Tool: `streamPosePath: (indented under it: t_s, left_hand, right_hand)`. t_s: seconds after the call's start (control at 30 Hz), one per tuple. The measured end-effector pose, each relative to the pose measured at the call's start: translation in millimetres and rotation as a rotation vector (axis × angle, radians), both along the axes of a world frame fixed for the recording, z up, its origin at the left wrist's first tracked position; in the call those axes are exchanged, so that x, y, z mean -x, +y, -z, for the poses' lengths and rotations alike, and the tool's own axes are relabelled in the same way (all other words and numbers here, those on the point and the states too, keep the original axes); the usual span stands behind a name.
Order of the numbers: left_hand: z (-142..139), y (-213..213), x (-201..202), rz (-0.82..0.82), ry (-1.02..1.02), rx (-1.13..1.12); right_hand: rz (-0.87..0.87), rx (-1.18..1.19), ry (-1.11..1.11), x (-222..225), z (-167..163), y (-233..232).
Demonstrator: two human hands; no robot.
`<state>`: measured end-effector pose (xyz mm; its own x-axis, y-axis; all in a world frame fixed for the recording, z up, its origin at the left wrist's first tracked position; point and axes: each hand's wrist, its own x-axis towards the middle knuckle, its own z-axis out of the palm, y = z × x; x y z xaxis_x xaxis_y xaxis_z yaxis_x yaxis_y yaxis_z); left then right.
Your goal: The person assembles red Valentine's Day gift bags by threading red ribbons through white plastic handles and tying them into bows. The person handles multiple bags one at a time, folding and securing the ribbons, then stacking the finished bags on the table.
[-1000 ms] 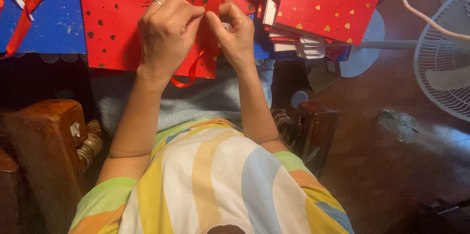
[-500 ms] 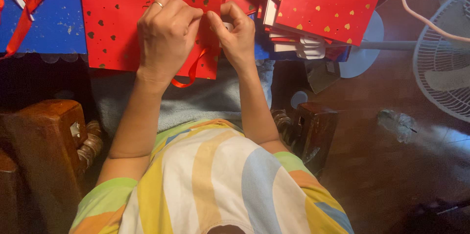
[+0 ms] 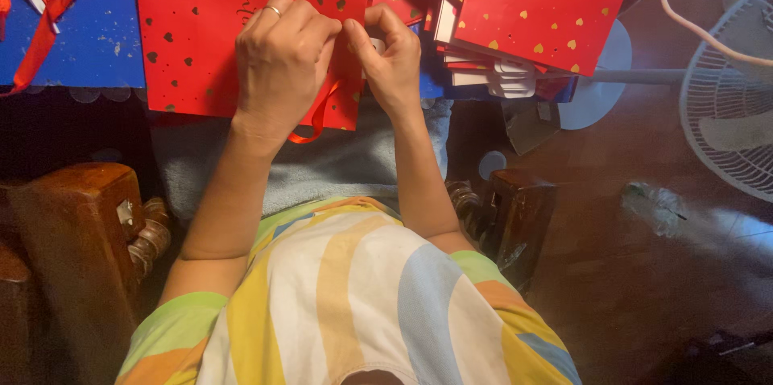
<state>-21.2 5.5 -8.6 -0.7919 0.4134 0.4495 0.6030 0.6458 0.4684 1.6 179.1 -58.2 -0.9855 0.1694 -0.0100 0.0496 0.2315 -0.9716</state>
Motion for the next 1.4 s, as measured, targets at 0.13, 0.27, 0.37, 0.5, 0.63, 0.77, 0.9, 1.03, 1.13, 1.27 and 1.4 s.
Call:
streamPosePath:
  t_s: [0.13,0.27,0.37,0.5,0.63,0.77,0.9,1.03,1.13,1.27,1.4]
  left_hand:
    - [-2,2,1,0.001,-0.001,0.019]
    - [-5,5,0,-0.014,0.018,0.056]
    - [-7,6,-1,-0.025,0.018,0.050]
    - [-8,7,-3,-0.040,0.004,-0.024]
    - [-4,11,-2,-0.048,-0.014,-0.058]
    - [-1,14,-3,-0.048,-0.017,-0.069]
    - [0,16,-4,-0.044,-0.026,-0.056]
    - [1,17,-3,-0.039,-0.039,-0.121]
    - [4,15,0,-0.041,-0.098,-0.214]
    - [8,12,3,-0.030,-0.198,-0.282]
    - [15,7,6,0.026,-0.280,-0.413]
  right_hand:
    - [-0.011,-0.026,0.021,-1,-1,2]
    - [0.007,-0.062,0.008,0,0,2]
    - [0.005,-0.019,0.025,0,1,1]
    - [0.004,-0.051,0.033,1,2,1]
    - [-0.010,-0.025,0.043,0,1,2]
    - [0.006,-0.039,0.018,0,2,3]
    - [-0.049,0.027,0.036,-1,3,7]
    - [-0.084,0.049,-0.026,-3,3,18]
    - [-0.134,0.207,-0.071,-4,2,26]
    - [-0.236,0.305,-0.044,-1,-1,33]
    - [-0.286,0.485,-0.163,2,-6,42]
